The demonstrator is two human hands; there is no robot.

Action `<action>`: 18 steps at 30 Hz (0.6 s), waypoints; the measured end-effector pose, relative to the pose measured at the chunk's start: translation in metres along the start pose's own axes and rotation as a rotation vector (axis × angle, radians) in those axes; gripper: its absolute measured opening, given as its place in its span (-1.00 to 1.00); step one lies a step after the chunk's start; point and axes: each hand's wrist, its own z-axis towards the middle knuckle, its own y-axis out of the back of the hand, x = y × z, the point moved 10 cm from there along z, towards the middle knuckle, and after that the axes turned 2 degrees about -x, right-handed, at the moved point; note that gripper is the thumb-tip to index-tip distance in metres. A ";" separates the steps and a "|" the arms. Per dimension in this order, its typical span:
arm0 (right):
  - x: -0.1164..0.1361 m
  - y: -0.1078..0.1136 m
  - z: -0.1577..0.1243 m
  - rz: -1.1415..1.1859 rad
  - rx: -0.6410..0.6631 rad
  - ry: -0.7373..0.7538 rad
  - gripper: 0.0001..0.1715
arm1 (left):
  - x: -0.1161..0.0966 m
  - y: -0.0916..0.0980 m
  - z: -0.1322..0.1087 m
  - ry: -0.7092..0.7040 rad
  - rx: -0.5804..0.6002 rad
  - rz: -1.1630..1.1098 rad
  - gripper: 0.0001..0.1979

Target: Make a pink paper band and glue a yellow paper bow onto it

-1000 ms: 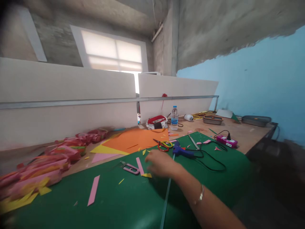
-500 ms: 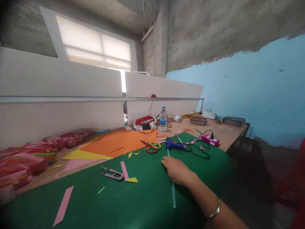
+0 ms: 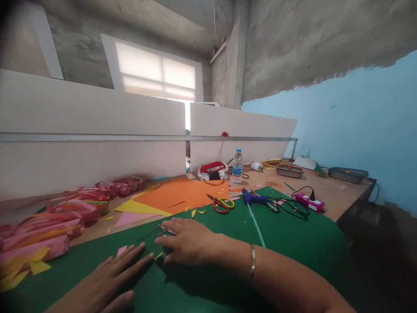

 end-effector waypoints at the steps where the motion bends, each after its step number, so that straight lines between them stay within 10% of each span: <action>1: 0.009 -0.009 0.010 0.023 0.004 0.028 -0.42 | -0.003 0.003 -0.002 -0.008 -0.014 0.014 -0.42; 5: -0.002 -0.039 0.008 0.094 0.073 -0.018 -0.36 | 0.006 0.008 -0.013 0.048 -0.058 0.044 -0.40; 13: -0.117 -0.031 -0.081 -0.070 0.125 -0.443 -0.35 | 0.045 0.009 -0.018 0.214 0.027 0.001 -0.36; 18: -0.121 -0.014 -0.052 -0.196 0.064 -0.481 -0.56 | 0.028 0.011 -0.008 0.119 -0.089 0.000 -0.44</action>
